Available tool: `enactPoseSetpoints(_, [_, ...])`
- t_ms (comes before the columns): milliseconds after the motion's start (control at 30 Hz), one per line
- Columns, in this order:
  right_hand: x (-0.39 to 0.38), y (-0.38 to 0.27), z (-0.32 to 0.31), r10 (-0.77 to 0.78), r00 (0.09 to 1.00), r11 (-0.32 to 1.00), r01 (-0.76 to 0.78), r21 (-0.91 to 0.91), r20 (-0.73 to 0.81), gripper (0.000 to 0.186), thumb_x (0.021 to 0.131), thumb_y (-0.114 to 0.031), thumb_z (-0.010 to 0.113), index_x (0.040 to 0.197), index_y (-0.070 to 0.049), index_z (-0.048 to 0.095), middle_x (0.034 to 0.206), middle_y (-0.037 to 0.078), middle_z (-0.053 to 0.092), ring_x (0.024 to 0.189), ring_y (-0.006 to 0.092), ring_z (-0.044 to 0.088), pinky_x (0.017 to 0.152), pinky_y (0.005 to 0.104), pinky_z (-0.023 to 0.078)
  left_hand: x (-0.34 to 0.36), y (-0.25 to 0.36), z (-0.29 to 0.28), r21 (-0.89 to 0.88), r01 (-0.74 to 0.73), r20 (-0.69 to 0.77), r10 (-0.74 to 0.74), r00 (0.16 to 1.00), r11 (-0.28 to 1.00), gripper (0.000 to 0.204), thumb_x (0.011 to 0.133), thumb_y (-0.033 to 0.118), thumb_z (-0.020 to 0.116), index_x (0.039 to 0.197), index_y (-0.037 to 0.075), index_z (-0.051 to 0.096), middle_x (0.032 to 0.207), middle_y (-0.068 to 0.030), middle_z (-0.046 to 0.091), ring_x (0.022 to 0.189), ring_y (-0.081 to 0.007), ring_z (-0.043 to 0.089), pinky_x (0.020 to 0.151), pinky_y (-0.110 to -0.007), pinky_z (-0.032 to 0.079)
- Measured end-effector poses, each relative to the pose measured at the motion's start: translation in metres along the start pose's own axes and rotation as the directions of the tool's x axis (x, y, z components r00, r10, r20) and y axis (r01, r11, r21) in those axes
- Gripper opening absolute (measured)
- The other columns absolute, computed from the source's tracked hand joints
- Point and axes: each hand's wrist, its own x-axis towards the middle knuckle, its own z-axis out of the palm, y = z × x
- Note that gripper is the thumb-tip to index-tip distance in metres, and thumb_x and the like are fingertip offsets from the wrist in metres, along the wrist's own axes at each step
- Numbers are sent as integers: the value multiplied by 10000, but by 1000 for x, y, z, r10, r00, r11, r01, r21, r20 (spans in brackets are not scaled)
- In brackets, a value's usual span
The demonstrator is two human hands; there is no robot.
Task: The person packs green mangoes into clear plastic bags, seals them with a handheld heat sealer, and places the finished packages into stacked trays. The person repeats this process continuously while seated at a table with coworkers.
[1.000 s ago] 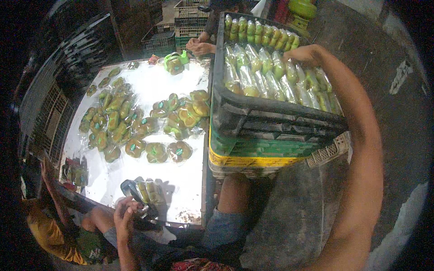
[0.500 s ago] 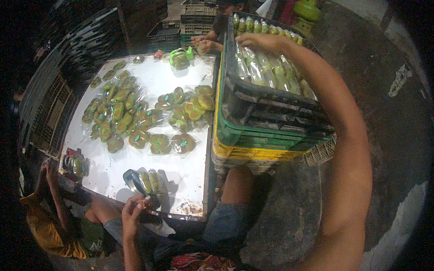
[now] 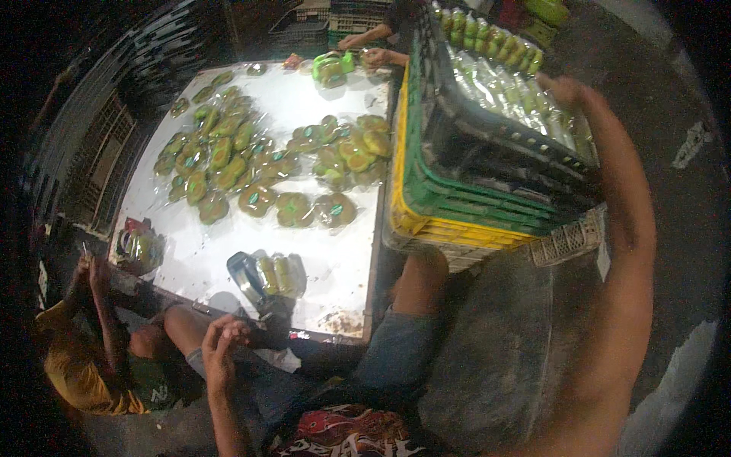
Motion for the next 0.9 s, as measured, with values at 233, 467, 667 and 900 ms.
enactPoseSetpoints(233, [-198, -191, 27, -544, 232, 284, 955, 83, -806, 484, 888, -392, 682, 1227, -51, 634, 1194, 131, 645, 1130, 273, 606, 992, 373, 442, 32, 1, -1, 125, -46, -36, 51, 998, 991, 367, 974, 191, 630, 1258, -32, 564, 1128, -126, 686, 1040, -174, 638, 867, -295, 492])
enactPoseSetpoints(467, [-178, -369, 261, -888, 422, 447, 886, 124, 183, 521, 861, -391, 615, 1273, -72, 605, 1216, 219, 611, 1163, 379, 568, 1001, 463, 442, 70, -7, 34, 33, 17, 76, -20, 997, 999, 361, 973, 182, 641, 1262, -18, 559, 1110, -97, 681, 1018, -158, 641, 914, -288, 495])
enactPoseSetpoints(667, [-181, -364, 453, -432, 747, 649, 646, 401, -505, 597, 828, -431, 646, 1354, -165, 547, 1155, 206, 636, 1083, 420, 590, 960, 524, 446, 54, -28, 10, 15, -20, -35, 21, 999, 1000, 357, 946, 244, 669, 1220, 23, 613, 1096, -112, 695, 1031, -189, 635, 907, -330, 489])
enactPoseSetpoints(900, [-315, -361, 405, -348, 897, 339, 392, 855, -273, 729, 740, -286, 839, 1363, -64, 532, 1257, 190, 567, 1208, 331, 541, 955, 416, 479, 60, -24, 26, -64, 116, -98, -122, 988, 991, 444, 933, 263, 704, 1213, -56, 574, 998, -76, 653, 942, -132, 604, 826, -275, 501])
